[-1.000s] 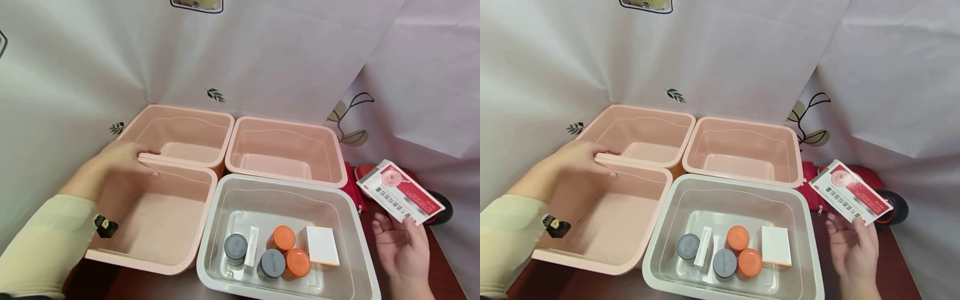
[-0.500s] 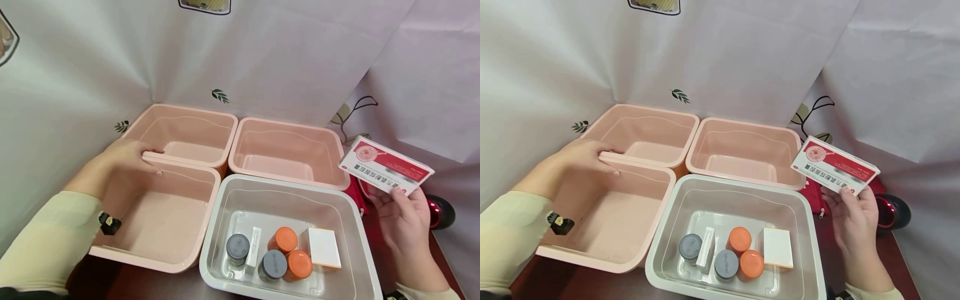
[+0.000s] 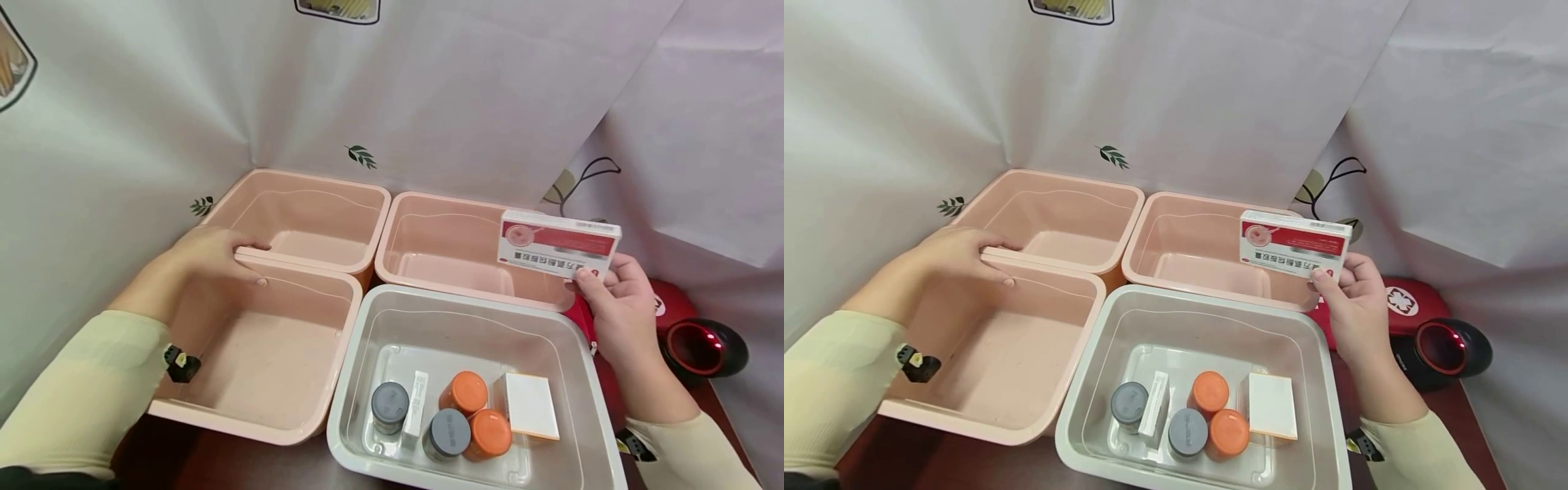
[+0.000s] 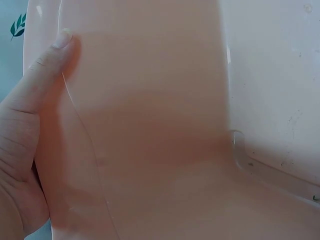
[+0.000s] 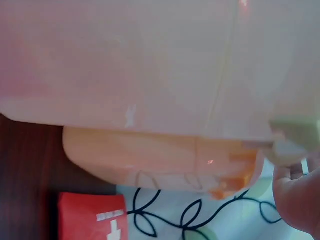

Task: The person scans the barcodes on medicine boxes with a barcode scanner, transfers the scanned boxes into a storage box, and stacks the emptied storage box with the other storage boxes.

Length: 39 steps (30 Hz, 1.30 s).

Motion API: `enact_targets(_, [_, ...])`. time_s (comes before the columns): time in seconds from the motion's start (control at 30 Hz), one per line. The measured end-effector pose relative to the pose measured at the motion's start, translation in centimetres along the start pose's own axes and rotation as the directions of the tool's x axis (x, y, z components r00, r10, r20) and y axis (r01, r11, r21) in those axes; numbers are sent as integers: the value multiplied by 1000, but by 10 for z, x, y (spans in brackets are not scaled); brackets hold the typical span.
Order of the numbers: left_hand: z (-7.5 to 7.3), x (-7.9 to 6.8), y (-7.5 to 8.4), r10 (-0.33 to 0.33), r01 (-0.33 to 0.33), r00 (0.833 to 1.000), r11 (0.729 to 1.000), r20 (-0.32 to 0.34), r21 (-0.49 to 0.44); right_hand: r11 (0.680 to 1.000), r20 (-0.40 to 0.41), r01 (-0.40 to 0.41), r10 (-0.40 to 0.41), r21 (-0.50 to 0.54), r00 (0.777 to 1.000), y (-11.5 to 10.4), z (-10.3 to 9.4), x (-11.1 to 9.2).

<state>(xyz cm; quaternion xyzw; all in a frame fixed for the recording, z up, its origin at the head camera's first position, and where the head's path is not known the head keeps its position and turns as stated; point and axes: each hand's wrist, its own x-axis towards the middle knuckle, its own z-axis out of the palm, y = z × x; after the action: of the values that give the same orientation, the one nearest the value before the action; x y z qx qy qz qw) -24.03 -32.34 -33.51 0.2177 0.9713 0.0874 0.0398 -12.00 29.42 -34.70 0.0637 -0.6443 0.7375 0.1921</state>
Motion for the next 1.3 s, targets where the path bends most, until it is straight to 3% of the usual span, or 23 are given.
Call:
enact_targets(0.13, [0,0,-1,6,-6,1000,1000,-1,10,997,12,-8,9,-77,1000,-2,6,3])
enact_targets(0.6, [-2,4,2,13,-13,1000,1000,5,19,995,4,-37,37,-96,999,-3,7,6])
enact_targets(0.73, [-2,3,1,11,-11,1000,1000,10,15,987,82,-3,17,-161,996,-3,7,8])
enact_targets(0.8, [-2,2,1,9,-9,1000,1000,9,14,966,150,17,23,-258,988,-4,8,8])
enact_targets(0.9, [-2,2,0,6,-6,1000,1000,4,10,900,227,52,53,-432,973,-5,8,7])
enact_targets(1.0, [-1,1,-1,4,-4,1000,1000,0,3,840,245,62,87,-538,966,-7,9,3])
enact_targets(1.3, [0,-1,-5,2,-2,1000,1000,-4,-3,801,280,135,42,-583,959,-10,12,-6])
